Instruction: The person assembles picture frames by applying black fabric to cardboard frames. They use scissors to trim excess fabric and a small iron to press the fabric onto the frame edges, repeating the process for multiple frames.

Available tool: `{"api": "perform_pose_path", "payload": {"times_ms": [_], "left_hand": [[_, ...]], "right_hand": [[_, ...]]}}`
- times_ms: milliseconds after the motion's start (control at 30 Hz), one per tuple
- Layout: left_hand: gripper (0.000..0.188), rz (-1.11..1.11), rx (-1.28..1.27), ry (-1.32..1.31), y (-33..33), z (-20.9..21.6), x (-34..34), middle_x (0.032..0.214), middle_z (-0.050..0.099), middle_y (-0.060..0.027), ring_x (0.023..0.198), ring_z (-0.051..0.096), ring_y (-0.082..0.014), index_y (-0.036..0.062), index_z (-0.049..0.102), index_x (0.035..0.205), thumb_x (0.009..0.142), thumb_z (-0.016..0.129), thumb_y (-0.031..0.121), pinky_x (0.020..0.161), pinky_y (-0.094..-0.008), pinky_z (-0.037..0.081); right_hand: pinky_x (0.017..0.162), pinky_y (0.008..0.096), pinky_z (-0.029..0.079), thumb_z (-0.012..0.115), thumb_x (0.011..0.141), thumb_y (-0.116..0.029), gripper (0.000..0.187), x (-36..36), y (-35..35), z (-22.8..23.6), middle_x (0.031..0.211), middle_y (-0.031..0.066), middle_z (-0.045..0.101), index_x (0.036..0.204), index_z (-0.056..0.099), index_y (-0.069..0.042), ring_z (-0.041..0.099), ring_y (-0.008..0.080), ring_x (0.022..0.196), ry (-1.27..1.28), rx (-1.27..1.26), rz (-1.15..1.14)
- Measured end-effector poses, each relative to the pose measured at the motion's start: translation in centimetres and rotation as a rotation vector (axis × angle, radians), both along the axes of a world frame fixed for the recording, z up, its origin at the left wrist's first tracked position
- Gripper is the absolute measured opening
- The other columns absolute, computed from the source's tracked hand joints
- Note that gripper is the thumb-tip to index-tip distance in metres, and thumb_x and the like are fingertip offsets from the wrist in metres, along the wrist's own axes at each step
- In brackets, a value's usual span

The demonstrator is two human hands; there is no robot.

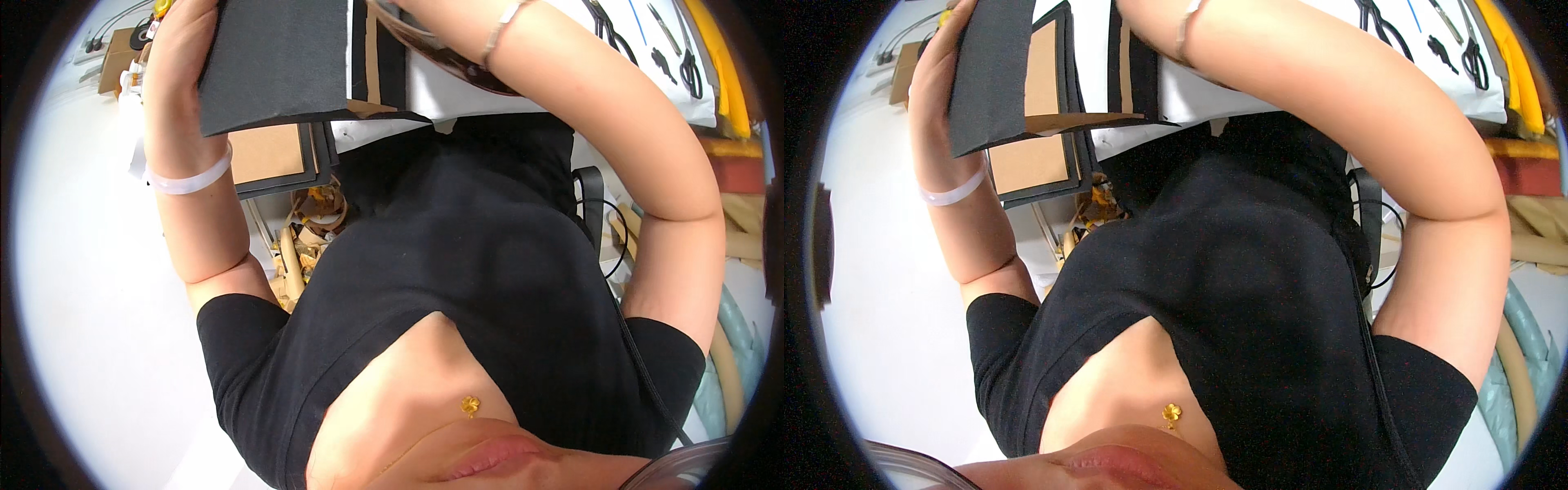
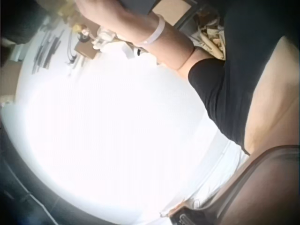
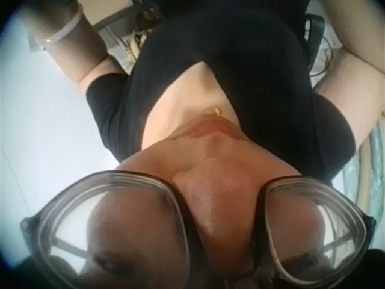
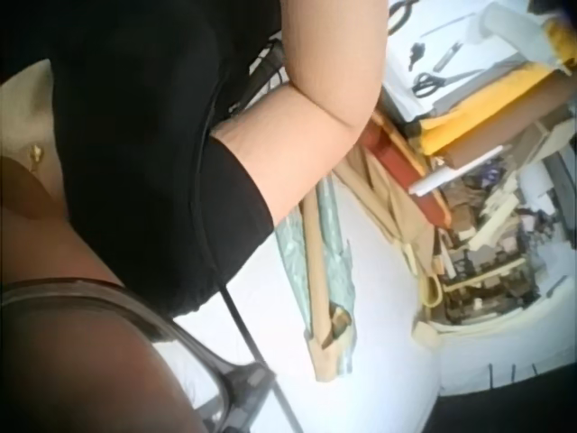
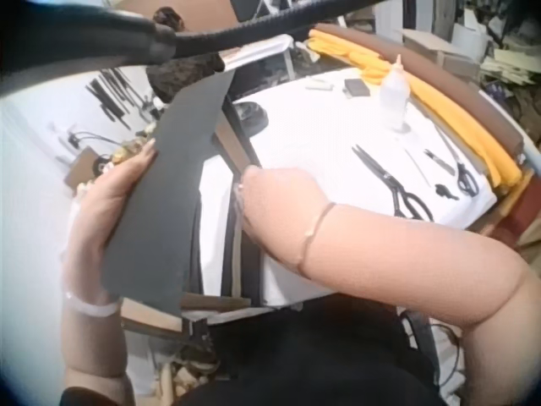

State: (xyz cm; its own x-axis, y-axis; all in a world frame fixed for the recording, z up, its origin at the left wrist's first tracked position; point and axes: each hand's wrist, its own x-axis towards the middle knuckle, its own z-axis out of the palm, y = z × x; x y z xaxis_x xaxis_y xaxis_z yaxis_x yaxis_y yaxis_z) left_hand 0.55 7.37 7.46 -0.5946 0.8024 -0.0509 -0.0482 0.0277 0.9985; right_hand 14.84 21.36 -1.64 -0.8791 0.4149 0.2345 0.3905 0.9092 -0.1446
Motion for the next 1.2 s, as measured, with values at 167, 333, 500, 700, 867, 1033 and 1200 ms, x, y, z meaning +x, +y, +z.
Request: {"api": "perform_pose_path", "payload": {"times_ms": [167, 333, 500, 700, 867, 1033, 1200], "left_hand": [[0.026, 0.034, 0.007, -0.001, 0.8, 0.7, 1.2, 0.105, 0.073, -0.0128, 0.085, 0.072, -0.0147, -0.0016, 0.064, 0.123, 0.102, 0.062, 0.015, 0.070, -0.0214, 0.060], [0.025, 0.029, 0.009, 0.034, 1.2, 0.9, 1.0, 0.104, 0.073, -0.0126, 0.085, 0.072, -0.0145, -0.0014, 0.065, 0.121, 0.102, 0.062, 0.014, 0.069, -0.0213, 0.060], [0.023, 0.136, 0.027, 0.118, 0.0, -0.4, 2.8, 0.102, 0.074, -0.0106, 0.079, 0.071, -0.0120, 0.0016, 0.068, 0.118, 0.103, 0.061, 0.018, 0.066, -0.0192, 0.058], [0.024, 0.113, 0.037, 0.133, 0.1, 0.0, 4.4, 0.102, 0.074, -0.0075, 0.079, 0.070, -0.0096, 0.0036, 0.068, 0.119, 0.104, 0.059, 0.020, 0.068, -0.0183, 0.056], [0.027, 0.209, 0.092, 0.155, 1.1, -1.5, 4.8, 0.102, 0.073, -0.0089, 0.084, 0.070, -0.0102, 0.0019, 0.065, 0.122, 0.104, 0.057, 0.022, 0.074, -0.0206, 0.058], [0.034, -0.076, -0.027, 0.613, -2.8, 0.0, 0.2, 0.118, 0.065, -0.0150, 0.100, 0.069, -0.0187, 0.0021, 0.057, 0.133, 0.103, 0.058, 0.019, 0.088, -0.0306, 0.058], [0.051, -0.244, -0.112, 1.120, -5.1, -1.1, -3.3, 0.144, 0.058, -0.0208, 0.122, 0.067, -0.0313, 0.0030, 0.050, 0.150, 0.100, 0.061, 0.010, 0.105, -0.0421, 0.057]], "right_hand": [[0.079, 0.0363, 0.059, 0.067, 0.089, -0.016, 0.020, -4.5, 0.0, 1.9, 0.108, 0.0163, 0.076, 0.100, 0.080, -0.007, 0.074, 0.0287, 0.101, -0.255, 0.341, 0.165], [0.074, 0.0364, 0.060, 0.067, 0.088, -0.018, 0.019, 1.0, 0.7, 5.1, 0.103, 0.0162, 0.075, 0.096, 0.081, -0.007, 0.074, 0.0268, 0.097, -0.374, 0.190, 0.142], [0.067, 0.0396, 0.059, 0.062, 0.089, -0.010, 0.015, 2.4, -2.9, 0.4, 0.087, 0.0160, 0.071, 0.093, 0.073, -0.002, 0.074, 0.0307, 0.076, 0.046, -0.016, 0.108], [0.074, 0.0397, 0.058, 0.064, 0.089, -0.014, 0.021, -2.2, -0.1, 0.7, 0.095, 0.0173, 0.075, 0.100, 0.077, -0.002, 0.075, 0.0317, 0.087, -0.039, 0.166, 0.344], [0.072, 0.0414, 0.057, 0.067, 0.095, -0.030, 0.029, 2.1, 3.9, 2.2, 0.084, 0.0176, 0.072, 0.103, 0.065, -0.002, 0.072, 0.0349, 0.079, -0.153, -0.012, 0.385], [0.062, 0.0354, 0.054, 0.080, 0.087, -0.027, 0.033, 6.4, 3.1, 0.1, 0.078, 0.0094, 0.066, 0.109, 0.062, -0.009, 0.069, 0.0273, 0.070, 0.094, 0.039, 0.541], [0.065, 0.0311, 0.055, 0.080, 0.082, -0.023, 0.030, 6.6, 0.7, 1.1, 0.084, 0.0044, 0.066, 0.104, 0.062, -0.013, 0.070, 0.0224, 0.075, -0.048, 0.003, 0.536]]}}
